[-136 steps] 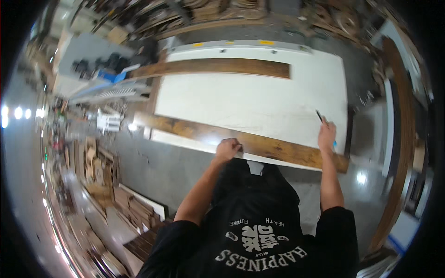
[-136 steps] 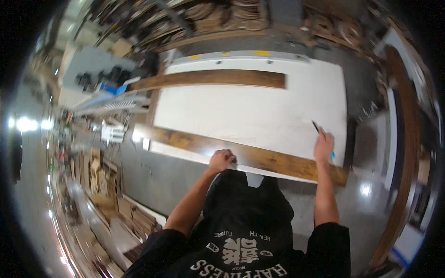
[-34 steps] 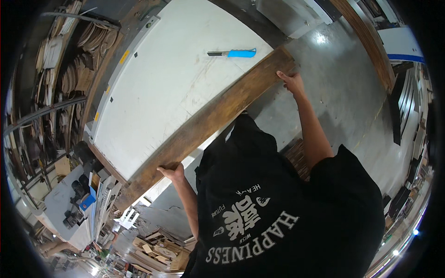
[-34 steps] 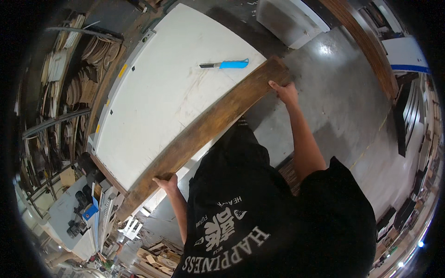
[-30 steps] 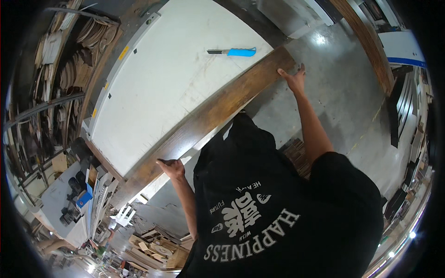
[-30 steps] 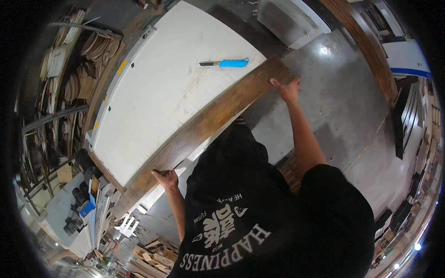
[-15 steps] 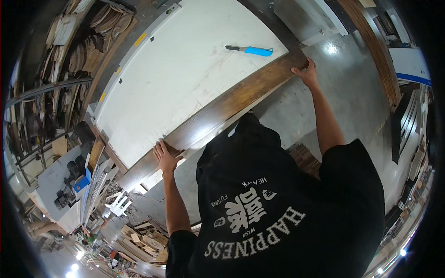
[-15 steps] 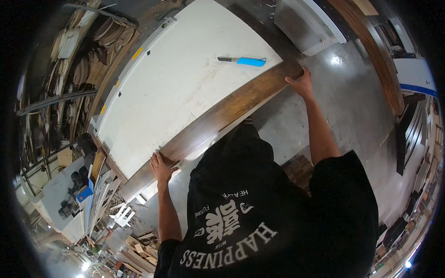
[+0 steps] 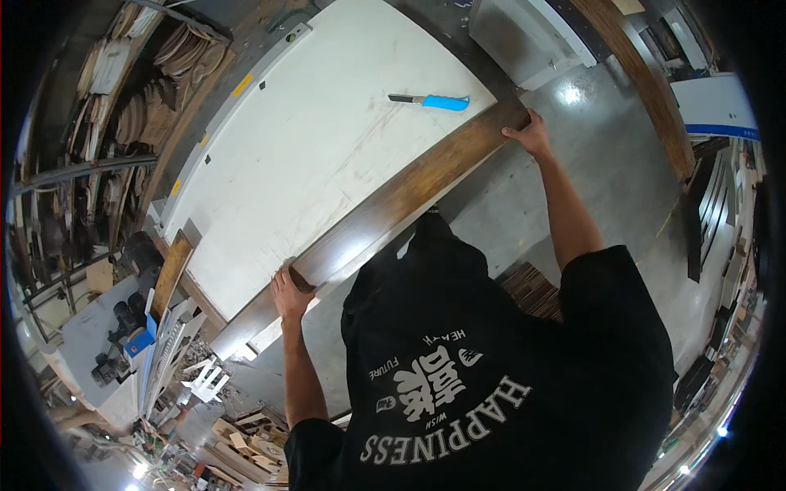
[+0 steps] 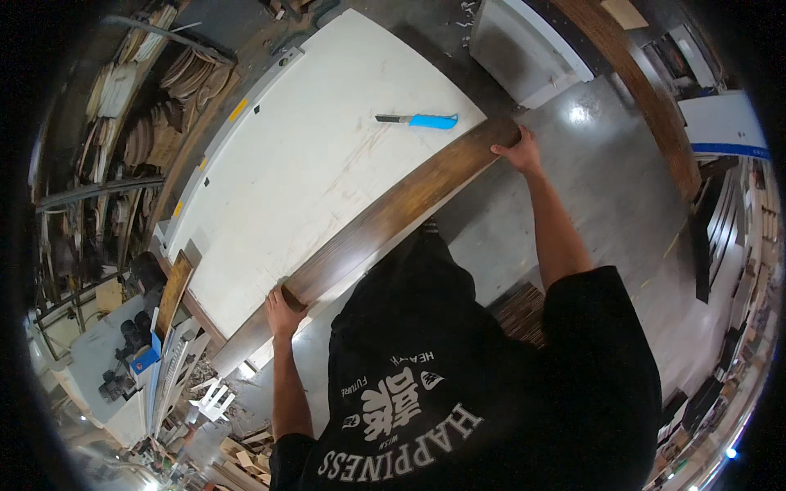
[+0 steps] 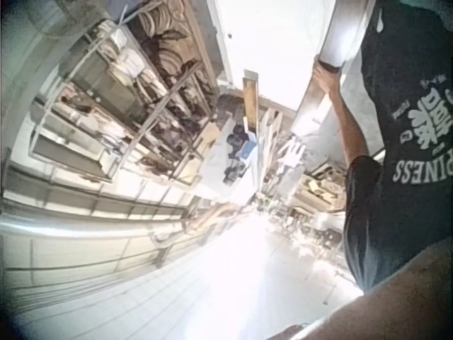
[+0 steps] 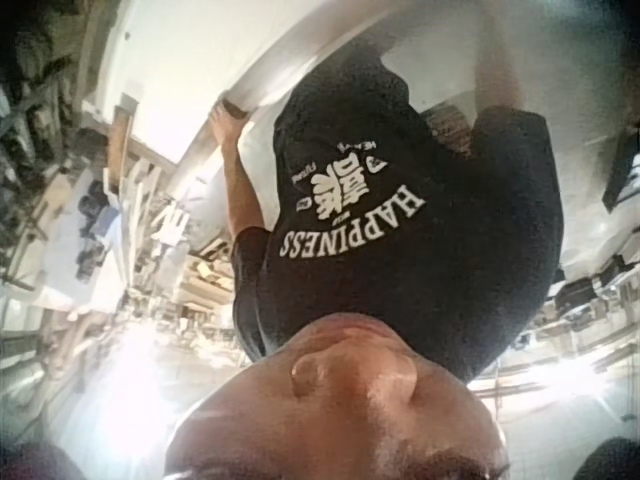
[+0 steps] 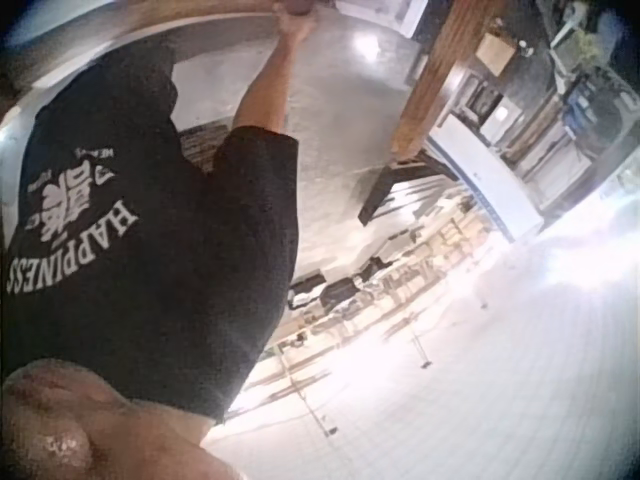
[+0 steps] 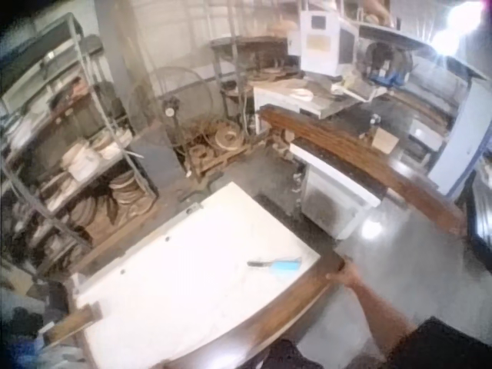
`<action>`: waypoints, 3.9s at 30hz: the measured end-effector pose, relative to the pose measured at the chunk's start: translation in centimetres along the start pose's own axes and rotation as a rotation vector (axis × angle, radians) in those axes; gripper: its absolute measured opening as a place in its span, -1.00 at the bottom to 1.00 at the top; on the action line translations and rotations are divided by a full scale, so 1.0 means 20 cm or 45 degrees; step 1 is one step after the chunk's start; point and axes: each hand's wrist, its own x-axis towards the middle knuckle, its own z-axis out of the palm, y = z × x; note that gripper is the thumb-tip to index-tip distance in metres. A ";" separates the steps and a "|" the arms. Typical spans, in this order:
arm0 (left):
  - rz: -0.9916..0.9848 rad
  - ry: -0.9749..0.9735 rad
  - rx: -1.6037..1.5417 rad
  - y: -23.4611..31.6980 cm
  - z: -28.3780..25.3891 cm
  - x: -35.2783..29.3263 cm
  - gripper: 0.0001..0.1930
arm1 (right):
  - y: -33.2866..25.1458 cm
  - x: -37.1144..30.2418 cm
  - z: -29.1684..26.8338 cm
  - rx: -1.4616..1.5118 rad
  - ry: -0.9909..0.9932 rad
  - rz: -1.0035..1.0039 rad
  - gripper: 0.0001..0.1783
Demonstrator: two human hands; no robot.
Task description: Transferring long wood panels from a stack to a workbench and back.
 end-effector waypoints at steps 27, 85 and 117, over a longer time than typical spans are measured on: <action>-0.026 -0.060 0.069 -0.08 0.05 0.00 0.02 | -0.01 -0.04 0.02 -0.028 -0.073 -0.217 0.12; -0.598 0.763 -3.230 -1.87 -0.26 1.34 -0.63 | -1.33 -2.01 0.68 0.060 -0.293 -0.365 -0.67; 0.077 0.113 -3.519 -0.12 -0.04 0.31 -0.52 | -0.71 -0.93 0.18 1.003 0.764 0.219 0.07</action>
